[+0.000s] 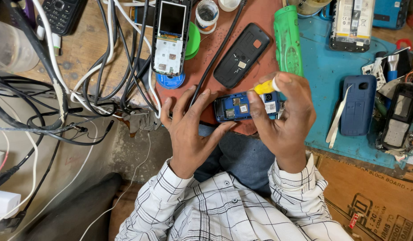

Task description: The person repairs a blue feature phone at a cluttered workbench. They unscrew the back cover with a yellow screwdriver, remove the battery, wipe the inside of the phone with a cloth, reinsert the battery and cover, and tighten the screws with the screwdriver.

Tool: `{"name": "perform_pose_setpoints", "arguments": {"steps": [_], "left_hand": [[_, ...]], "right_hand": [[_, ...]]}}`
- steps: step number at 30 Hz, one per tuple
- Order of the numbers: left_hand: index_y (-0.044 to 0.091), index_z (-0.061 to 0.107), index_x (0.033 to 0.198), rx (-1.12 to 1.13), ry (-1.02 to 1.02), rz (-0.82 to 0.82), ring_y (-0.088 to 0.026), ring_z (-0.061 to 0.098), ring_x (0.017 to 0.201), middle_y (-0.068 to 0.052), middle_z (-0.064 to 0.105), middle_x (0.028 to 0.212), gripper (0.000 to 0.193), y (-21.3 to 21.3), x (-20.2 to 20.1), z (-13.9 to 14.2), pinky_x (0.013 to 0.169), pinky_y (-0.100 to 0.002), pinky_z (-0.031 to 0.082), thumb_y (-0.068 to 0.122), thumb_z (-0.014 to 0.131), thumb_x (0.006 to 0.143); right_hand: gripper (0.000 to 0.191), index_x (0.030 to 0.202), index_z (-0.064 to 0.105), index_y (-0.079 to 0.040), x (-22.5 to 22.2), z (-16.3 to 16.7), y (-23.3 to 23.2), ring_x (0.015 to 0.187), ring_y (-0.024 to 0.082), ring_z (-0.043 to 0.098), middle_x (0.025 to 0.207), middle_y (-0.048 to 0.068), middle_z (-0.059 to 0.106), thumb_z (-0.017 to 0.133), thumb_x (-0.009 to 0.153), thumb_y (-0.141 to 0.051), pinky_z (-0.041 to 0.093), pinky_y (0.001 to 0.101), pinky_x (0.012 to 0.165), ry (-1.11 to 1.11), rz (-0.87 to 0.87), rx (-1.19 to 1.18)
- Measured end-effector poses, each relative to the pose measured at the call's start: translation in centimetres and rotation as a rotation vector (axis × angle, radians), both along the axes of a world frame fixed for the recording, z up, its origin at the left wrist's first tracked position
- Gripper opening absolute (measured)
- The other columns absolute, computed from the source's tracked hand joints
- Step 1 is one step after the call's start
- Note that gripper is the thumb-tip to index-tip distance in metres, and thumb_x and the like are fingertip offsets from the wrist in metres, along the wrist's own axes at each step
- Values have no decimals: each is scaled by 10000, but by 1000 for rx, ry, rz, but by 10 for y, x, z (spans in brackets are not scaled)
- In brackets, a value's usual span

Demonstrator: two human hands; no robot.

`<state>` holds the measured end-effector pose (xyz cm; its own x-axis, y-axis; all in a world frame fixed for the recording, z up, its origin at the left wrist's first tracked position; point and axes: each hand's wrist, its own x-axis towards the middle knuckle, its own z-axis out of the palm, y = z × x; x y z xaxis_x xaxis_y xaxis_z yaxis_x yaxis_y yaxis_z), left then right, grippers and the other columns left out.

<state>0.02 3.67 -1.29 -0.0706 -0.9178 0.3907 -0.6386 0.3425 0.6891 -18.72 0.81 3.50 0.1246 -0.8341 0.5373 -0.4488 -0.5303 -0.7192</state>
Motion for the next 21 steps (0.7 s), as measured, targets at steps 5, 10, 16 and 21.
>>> {"name": "perform_pose_setpoints", "arguments": {"steps": [5,10,16,21], "left_hand": [[57,484,1469,3,-3,-7,-293,504,1407,-53,689,1354,815,0,0,-1,1230,-521,170,406,895,859],[63,492,1470,5,-2,-7,-294,507,1408,-66,653,1388,801,2,1,0,1237,-526,169,398,895,864],[66,515,1450,8,2,-1,-293,517,1401,-48,646,1386,778,1,1,1,1234,-512,178,397,897,859],[69,528,1443,1,-7,-7,-300,518,1399,-56,640,1391,768,1,0,1,1231,-512,174,396,899,855]], "right_hand": [[617,1509,347,-131,-1,-5,0,1091,240,667,1283,206,609,705,1049,72,573,334,903,21,5,-34],[597,1550,329,-148,-1,-8,-1,1062,185,673,1317,199,599,641,1096,81,585,317,922,-76,37,27],[550,1510,343,-128,0,-4,-1,1090,222,667,1281,196,580,636,1090,73,594,325,905,-29,0,10],[545,1492,379,-108,1,1,-2,1082,231,673,1249,199,592,650,1055,73,591,337,884,1,-13,-25]]}}
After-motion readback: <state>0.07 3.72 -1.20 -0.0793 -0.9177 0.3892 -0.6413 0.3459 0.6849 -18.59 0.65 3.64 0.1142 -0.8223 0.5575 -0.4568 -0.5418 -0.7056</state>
